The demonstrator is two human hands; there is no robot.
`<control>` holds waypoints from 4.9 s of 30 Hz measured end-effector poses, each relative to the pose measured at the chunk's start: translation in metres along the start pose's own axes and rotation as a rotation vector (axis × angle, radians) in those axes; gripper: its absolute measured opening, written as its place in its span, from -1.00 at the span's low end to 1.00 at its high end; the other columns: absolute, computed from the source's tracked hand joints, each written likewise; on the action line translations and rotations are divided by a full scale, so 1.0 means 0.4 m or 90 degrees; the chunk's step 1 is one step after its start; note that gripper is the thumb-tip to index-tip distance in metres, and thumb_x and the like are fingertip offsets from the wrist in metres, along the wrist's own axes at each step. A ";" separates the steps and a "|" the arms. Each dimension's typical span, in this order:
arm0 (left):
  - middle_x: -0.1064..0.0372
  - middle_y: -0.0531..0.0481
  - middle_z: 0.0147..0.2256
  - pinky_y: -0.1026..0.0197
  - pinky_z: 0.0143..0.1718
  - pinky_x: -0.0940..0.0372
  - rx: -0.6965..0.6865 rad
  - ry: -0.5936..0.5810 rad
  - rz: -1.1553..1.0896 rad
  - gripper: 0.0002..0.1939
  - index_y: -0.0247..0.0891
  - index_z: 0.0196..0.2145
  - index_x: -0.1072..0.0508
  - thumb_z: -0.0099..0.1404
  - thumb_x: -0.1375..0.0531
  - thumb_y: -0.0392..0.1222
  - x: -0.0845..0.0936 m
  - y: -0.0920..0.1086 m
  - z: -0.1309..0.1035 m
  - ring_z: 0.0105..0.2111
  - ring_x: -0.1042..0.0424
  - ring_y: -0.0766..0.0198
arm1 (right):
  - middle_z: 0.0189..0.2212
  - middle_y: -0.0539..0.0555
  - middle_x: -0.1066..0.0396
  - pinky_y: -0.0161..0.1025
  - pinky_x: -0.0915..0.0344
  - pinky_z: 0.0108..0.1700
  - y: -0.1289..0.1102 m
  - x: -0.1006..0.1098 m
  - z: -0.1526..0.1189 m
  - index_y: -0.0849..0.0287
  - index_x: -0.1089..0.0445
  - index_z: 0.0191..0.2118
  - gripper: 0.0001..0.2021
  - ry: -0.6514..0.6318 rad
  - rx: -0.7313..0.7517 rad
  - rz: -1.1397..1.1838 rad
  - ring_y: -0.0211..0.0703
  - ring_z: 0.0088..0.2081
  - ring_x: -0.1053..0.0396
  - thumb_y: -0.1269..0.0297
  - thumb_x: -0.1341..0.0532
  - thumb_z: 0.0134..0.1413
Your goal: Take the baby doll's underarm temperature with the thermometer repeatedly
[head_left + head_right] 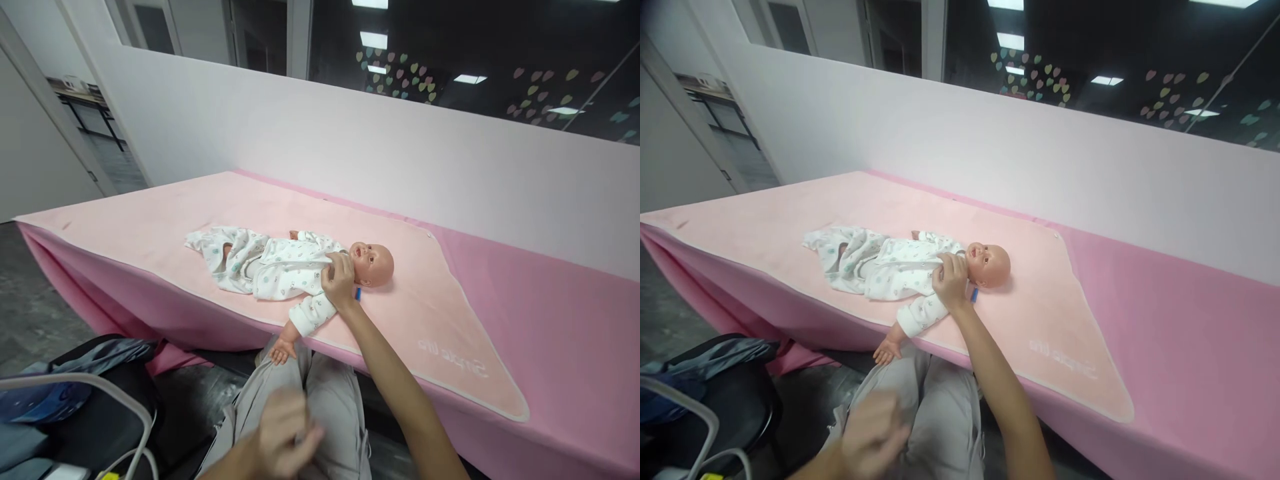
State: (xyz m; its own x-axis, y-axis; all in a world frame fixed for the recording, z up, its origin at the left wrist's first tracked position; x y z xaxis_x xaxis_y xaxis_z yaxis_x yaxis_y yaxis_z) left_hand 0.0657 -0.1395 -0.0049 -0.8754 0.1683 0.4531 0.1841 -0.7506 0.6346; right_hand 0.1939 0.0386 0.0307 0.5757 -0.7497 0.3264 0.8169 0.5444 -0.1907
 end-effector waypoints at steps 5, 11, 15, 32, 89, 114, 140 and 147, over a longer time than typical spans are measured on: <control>-0.07 0.04 -0.70 0.19 -0.59 -0.08 0.132 0.389 -0.164 -0.54 -0.20 -0.69 -0.15 0.31 0.13 -0.01 0.152 -0.031 0.318 -0.67 -0.11 0.32 | -0.27 0.16 -0.39 -0.13 -0.21 -0.08 -0.023 0.049 0.032 0.20 -0.31 -0.18 -0.73 0.009 -0.065 0.017 -0.08 -0.16 -0.31 0.48 0.02 0.02; -0.32 0.03 -0.54 0.23 -0.40 -0.12 0.161 0.107 0.037 -0.65 -0.26 -0.46 -0.45 0.17 -0.07 0.08 0.157 -0.293 0.583 -0.54 -0.27 0.29 | -0.54 0.03 -0.41 -0.18 -0.08 -0.25 -0.054 0.174 -0.033 0.18 -0.36 -0.42 -0.86 -0.132 -0.203 -0.172 -0.15 -0.42 -0.32 0.44 -0.07 0.04; -0.42 -0.01 -0.48 0.22 -0.35 -0.15 0.166 -0.065 0.101 -0.67 -0.25 -0.41 -0.53 0.04 -0.20 0.08 0.108 -0.400 0.544 -0.45 -0.33 0.22 | -0.51 0.08 -0.41 -0.20 -0.02 -0.33 -0.060 0.235 -0.143 0.20 -0.38 -0.38 -0.89 -0.240 -0.232 -0.283 -0.13 -0.44 -0.33 0.32 -0.13 0.07; -0.41 0.03 -0.49 0.24 -0.32 -0.26 0.430 0.017 -0.537 -0.77 -0.34 -0.44 -0.44 -0.05 -0.32 -0.15 0.149 -0.474 0.529 -0.44 -0.37 0.30 | -0.49 0.08 -0.47 -0.28 -0.20 -0.40 -0.084 0.383 -0.051 0.17 -0.44 -0.42 -0.77 -0.005 -0.338 -0.222 -0.18 -0.48 -0.37 0.22 -0.08 0.10; -0.36 -0.08 0.00 0.02 0.07 -0.05 0.333 -0.170 0.482 -0.57 -0.16 -0.09 -0.43 0.25 0.11 -0.03 0.194 -0.631 0.609 0.09 -0.20 0.04 | -0.25 0.12 -0.43 -0.19 -0.19 -0.05 0.143 0.124 0.102 0.18 -0.42 -0.29 -0.79 -0.162 -0.099 -0.043 -0.13 -0.16 -0.31 0.37 -0.03 0.11; -0.35 -0.30 -0.02 0.04 -0.09 -0.20 0.410 -0.215 0.459 -0.38 -0.31 -0.06 -0.38 0.23 0.22 0.15 0.217 -0.574 0.576 -0.05 -0.34 -0.09 | -0.10 0.11 -0.41 -0.25 -0.30 -0.07 0.361 0.153 0.036 0.17 -0.38 -0.13 -0.56 0.034 -0.649 0.471 -0.18 -0.11 -0.36 0.11 -0.29 -0.20; -0.37 -0.29 -0.05 0.05 -0.15 -0.21 0.424 -0.212 0.463 -0.40 -0.29 -0.07 -0.38 0.25 0.22 0.14 0.219 -0.551 0.572 -0.08 -0.35 -0.09 | -0.27 0.14 -0.48 -0.20 -0.36 -0.14 0.352 0.141 0.016 0.22 -0.39 -0.33 -0.69 -0.080 -0.723 0.497 -0.07 -0.18 -0.41 0.06 -0.12 -0.04; -0.38 -0.28 -0.06 0.04 -0.15 -0.21 0.429 -0.198 0.447 -0.40 -0.28 -0.07 -0.40 0.26 0.21 0.14 0.219 -0.562 0.571 -0.08 -0.35 -0.10 | -0.36 0.13 -0.49 -0.11 -0.38 -0.18 0.328 0.144 0.017 0.20 -0.37 -0.41 -0.67 -0.134 -0.743 0.572 -0.04 -0.26 -0.44 -0.01 -0.11 -0.06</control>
State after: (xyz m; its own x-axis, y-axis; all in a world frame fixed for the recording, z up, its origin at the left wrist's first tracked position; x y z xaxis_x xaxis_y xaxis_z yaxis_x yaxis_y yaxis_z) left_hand 0.0496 0.1897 0.0352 -0.3356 0.0591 0.9401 0.9084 -0.2437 0.3396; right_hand 0.3339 0.0693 0.0307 0.9577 -0.2124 -0.1943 -0.1750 0.1065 -0.9788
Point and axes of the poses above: each hand's wrist, its own z-axis towards the middle knuckle, its own x-axis out of the back of the hand, y = z × x, the point moved 3 cm from there along z, towards the middle knuckle
